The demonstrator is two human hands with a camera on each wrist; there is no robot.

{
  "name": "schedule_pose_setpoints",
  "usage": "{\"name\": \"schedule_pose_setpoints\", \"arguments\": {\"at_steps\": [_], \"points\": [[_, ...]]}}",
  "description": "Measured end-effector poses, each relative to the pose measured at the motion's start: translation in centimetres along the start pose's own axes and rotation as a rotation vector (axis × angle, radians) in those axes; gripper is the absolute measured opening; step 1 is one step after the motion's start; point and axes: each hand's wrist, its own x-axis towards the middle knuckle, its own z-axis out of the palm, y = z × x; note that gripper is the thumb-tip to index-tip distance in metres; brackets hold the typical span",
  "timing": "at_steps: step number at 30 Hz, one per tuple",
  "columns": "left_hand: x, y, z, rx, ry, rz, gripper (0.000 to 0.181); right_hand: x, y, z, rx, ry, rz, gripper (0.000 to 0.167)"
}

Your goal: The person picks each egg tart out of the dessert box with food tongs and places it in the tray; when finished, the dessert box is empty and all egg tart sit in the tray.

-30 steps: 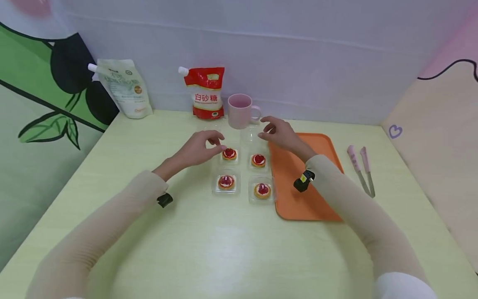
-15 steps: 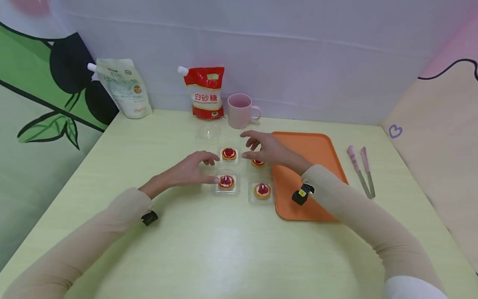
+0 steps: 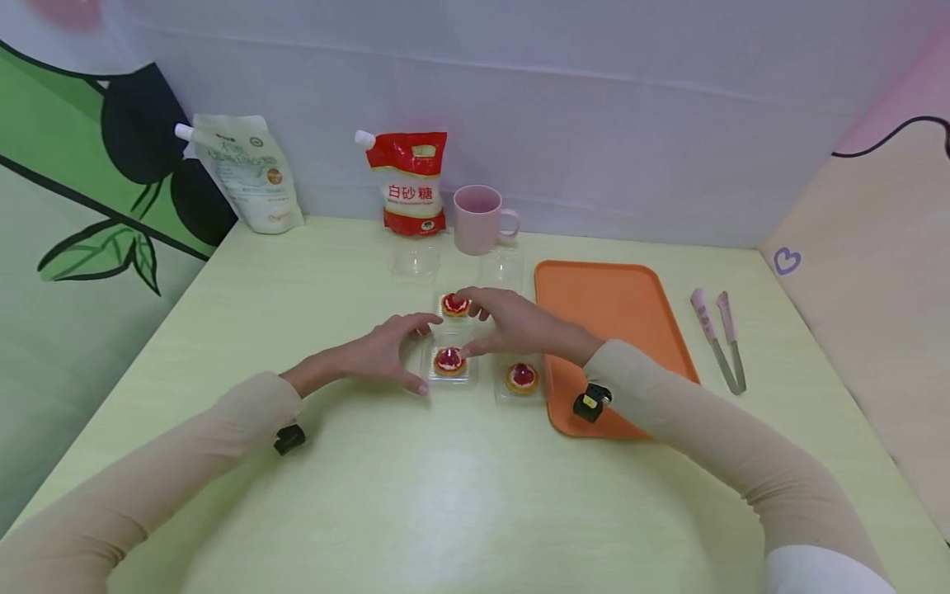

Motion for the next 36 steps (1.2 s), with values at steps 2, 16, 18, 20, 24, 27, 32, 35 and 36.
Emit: {"name": "schedule_pose_setpoints", "arguments": {"at_steps": [2,16,18,20,24,27,32,35,36], "points": [[-0.2,-0.1,0.3,0.019,0.023,0.022,0.104,-0.1,-0.3,0.4,-0.031,-0.015,0.007,0.080],[0.0,-0.1,2.5,0.160,0.179,0.007,0.101,0.1,-1.3,1.8,-0.140,-0.053,-0.013,0.082],[-0.1,0.1,2.7,0.168,0.199,0.000,0.099,0.1,-1.4,1.9,-0.141,-0.064,-0.002,0.082],[-0.1,0.3,2.8,0.173,0.214,-0.003,0.097,0.1,-1.5,1.9,-0.143,-0.074,0.012,0.080],[-0.1,0.6,2.9,0.173,0.236,-0.010,0.094,0.1,-1.6,1.9,-0.148,-0.076,0.016,0.079],[-0.2,0.7,2.9,0.170,0.252,-0.017,0.091,0.1,-1.7,1.8,-0.160,-0.071,0.002,0.077],[-0.2,0.8,3.2,0.174,0.268,-0.029,0.089,0.1,-1.8,1.9,-0.183,-0.072,-0.022,0.071],[-0.1,0.9,3.3,0.152,0.261,-0.038,0.090,0.0,-1.9,2.0,-0.191,-0.074,-0.026,0.068],[-0.1,0.9,3.3,0.139,0.260,-0.041,0.090,0.0,-1.9,2.0,-0.194,-0.072,-0.027,0.068]]}}
